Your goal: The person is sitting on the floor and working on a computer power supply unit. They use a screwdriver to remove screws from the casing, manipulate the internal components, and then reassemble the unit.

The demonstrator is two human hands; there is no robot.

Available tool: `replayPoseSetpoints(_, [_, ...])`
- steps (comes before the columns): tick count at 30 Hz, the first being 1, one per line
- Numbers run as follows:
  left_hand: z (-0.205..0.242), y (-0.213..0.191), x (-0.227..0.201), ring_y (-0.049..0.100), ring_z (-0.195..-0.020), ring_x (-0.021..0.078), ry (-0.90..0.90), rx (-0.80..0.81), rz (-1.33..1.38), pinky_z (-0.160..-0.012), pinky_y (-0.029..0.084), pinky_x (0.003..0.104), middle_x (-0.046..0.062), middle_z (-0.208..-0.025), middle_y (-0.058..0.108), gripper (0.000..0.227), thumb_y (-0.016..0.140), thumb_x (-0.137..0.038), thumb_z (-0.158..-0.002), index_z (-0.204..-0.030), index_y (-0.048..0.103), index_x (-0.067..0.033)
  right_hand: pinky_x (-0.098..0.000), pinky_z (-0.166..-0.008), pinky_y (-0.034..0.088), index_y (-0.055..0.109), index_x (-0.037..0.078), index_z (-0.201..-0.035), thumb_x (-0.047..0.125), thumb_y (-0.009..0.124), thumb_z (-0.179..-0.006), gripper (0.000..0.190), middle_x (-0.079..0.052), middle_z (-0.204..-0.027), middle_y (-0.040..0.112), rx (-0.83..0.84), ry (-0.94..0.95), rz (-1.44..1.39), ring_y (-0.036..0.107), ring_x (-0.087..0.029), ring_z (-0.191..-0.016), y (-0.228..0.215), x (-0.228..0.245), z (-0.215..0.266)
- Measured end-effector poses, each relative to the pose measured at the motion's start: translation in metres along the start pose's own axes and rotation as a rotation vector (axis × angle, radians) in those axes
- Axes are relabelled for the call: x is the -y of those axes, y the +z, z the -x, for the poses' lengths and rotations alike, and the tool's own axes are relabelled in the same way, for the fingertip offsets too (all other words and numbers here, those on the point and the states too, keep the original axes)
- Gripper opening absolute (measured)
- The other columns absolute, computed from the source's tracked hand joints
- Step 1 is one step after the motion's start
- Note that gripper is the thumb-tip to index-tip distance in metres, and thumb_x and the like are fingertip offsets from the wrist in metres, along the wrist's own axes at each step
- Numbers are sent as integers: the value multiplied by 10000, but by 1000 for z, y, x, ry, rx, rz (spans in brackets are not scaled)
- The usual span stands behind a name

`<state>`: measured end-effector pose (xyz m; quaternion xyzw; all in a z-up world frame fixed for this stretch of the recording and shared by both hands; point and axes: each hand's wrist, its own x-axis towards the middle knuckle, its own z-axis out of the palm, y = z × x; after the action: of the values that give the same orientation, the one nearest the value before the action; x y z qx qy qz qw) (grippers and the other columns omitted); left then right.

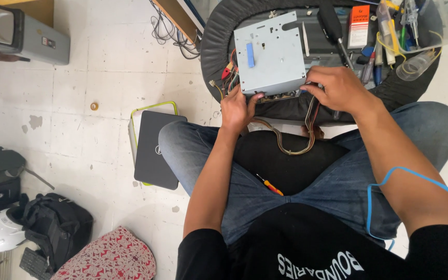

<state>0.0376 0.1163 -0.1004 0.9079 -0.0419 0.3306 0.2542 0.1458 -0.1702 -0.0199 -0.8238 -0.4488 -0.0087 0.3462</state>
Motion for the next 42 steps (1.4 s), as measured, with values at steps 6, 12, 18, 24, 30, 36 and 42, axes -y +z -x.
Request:
replayPoseSetpoints(6, [-2, 2, 0, 752, -904, 312, 41, -43, 13, -718, 609, 365, 124, -960, 756, 455, 788, -448, -890, -1011, 694, -20, -392, -722, 552, 632, 136, -865, 254, 727, -1018, 215, 4, -938, 698, 25, -36, 165, 712, -308, -851, -3, 5, 1])
replayPoseSetpoints(12, [-3, -1, -1, 745, -892, 321, 67, -40, 10, -692, 610, 356, 135, -926, 749, 445, 761, -442, -916, -983, 682, -9, -362, -748, 554, 658, 199, -893, 333, 711, -1035, 202, 57, -983, 687, 59, 4, 236, 721, -272, -920, 3, -4, 4])
replayPoseSetpoints(18, [-5, 0, -10, 752, -927, 292, 44, -77, -41, -697, 611, 358, 116, -965, 752, 471, 730, -482, -928, -986, 679, -18, -415, -734, 556, 689, 118, -912, 274, 733, -1038, 205, -8, -1077, 731, 99, -21, 214, 727, -340, -959, -8, 2, -8])
replayPoseSetpoints(24, [0, 8, -14, 757, -953, 254, -35, -125, -117, -721, 617, 350, 92, -1005, 763, 538, 797, -551, -844, -1012, 692, -51, -377, -755, 578, 714, 195, -1033, 361, 727, -1047, 168, 57, -1260, 692, -7, 20, 272, 736, -260, -946, 20, -34, 12])
replayPoseSetpoints(30, [-42, -71, -93, 456, -1401, 399, -91, -318, -192, -1228, 416, 600, 179, -1374, 482, 918, 866, -561, -837, -1411, 379, -36, -561, -609, 538, 644, -47, -1176, 550, 753, -941, 651, -208, -1123, 676, 69, 339, 285, 684, -446, -902, 44, -5, 10])
replayPoseSetpoints(36, [-118, -48, -128, 303, -1532, 368, 368, 396, -668, -1222, 286, 641, 125, -1649, 302, 769, 826, -484, -1002, -1602, 453, -181, -536, -608, 490, 613, 63, -1042, 363, 683, -1010, 310, -14, -946, 763, 128, 390, 118, 697, -372, -912, 48, -11, 9])
replayPoseSetpoints(42, [-123, -15, -111, 298, -1546, 332, 357, 496, -813, -1076, 470, 705, 42, -1685, 235, 1222, 928, -722, -683, -1638, 302, -289, -562, -652, 528, 594, 63, -1015, 416, 668, -955, 366, -22, -847, 725, 127, 481, 190, 707, -378, -831, 48, 9, -3])
